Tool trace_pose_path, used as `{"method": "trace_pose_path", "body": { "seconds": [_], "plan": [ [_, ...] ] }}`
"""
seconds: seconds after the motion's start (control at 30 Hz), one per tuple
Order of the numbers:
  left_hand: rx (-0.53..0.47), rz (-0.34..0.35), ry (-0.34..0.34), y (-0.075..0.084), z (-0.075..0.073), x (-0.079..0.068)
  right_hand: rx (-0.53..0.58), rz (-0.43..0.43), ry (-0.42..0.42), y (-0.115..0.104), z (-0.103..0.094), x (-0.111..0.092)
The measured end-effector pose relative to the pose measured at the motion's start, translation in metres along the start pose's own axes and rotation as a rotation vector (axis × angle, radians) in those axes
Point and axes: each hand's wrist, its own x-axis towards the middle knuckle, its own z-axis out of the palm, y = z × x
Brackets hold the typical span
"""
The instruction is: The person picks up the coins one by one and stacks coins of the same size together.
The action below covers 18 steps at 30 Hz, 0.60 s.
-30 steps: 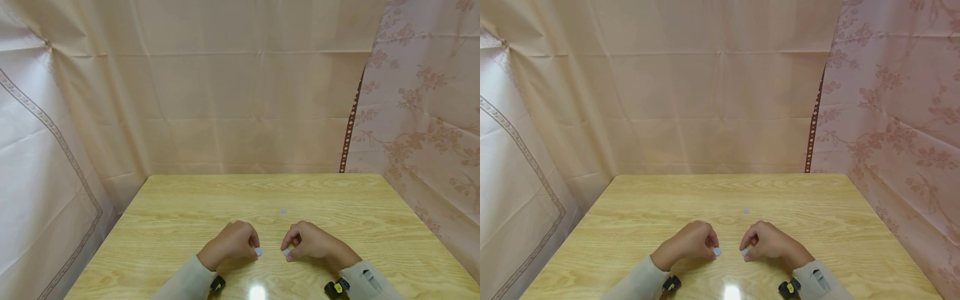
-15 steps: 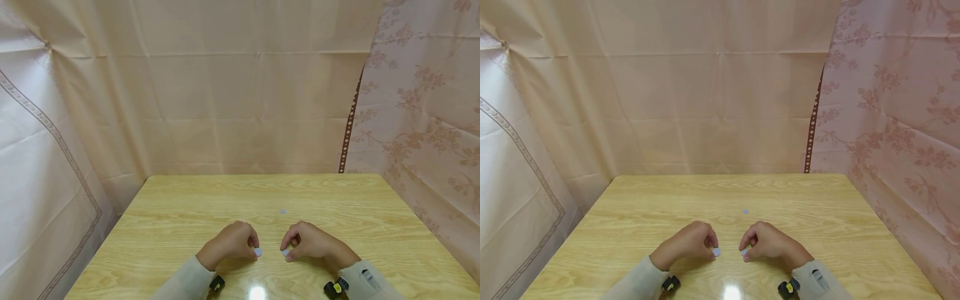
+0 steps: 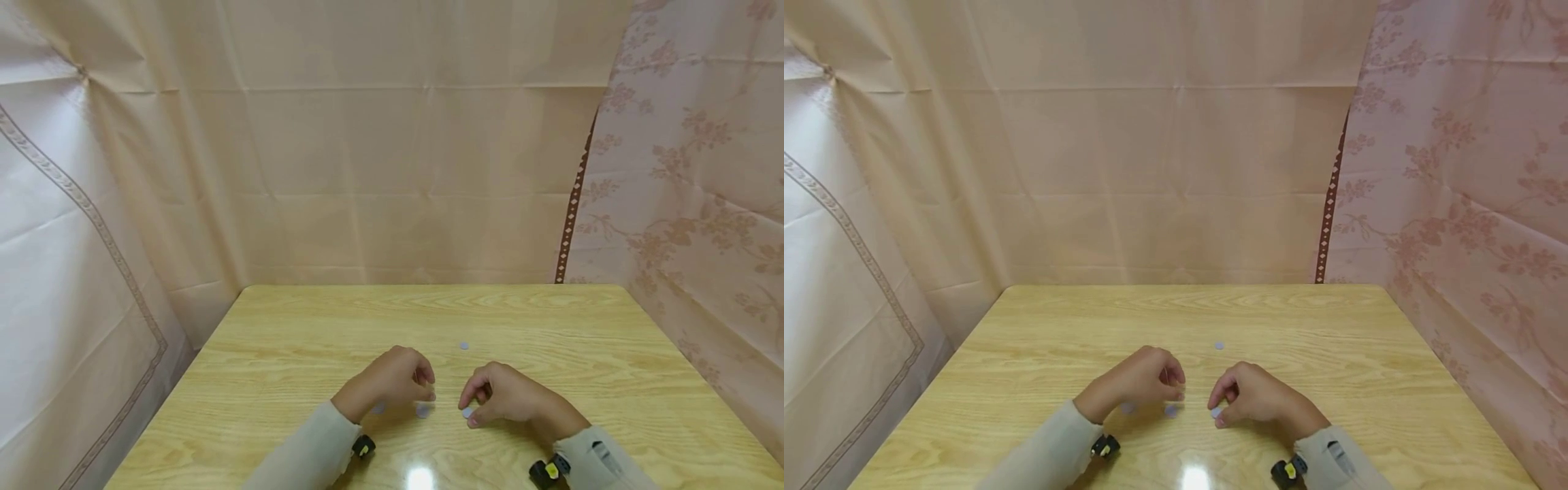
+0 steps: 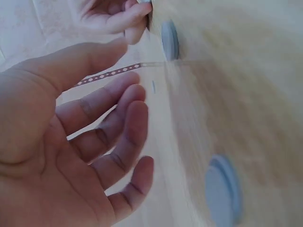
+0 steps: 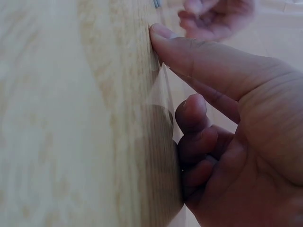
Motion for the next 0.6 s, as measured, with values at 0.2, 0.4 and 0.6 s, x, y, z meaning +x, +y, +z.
{"method": "trace_pose_path", "body": {
  "seconds": [0.2,0.4,0.6],
  "plan": [
    [-0.058,-0.007,0.025,-0.001,-0.003,0.029,0.007,0.005,-0.003,0.001,0.0,0.0],
    [-0.089,-0.063,0.034,0.001,-0.003,0.055,0.016,-0.001,-0.009,0.001,0.0,0.0],
    [-0.051,-0.097,0.037,0.006,-0.002,0.076,0.007,-0.012,-0.012,0.001,0.0,0.001]
  ]
}}
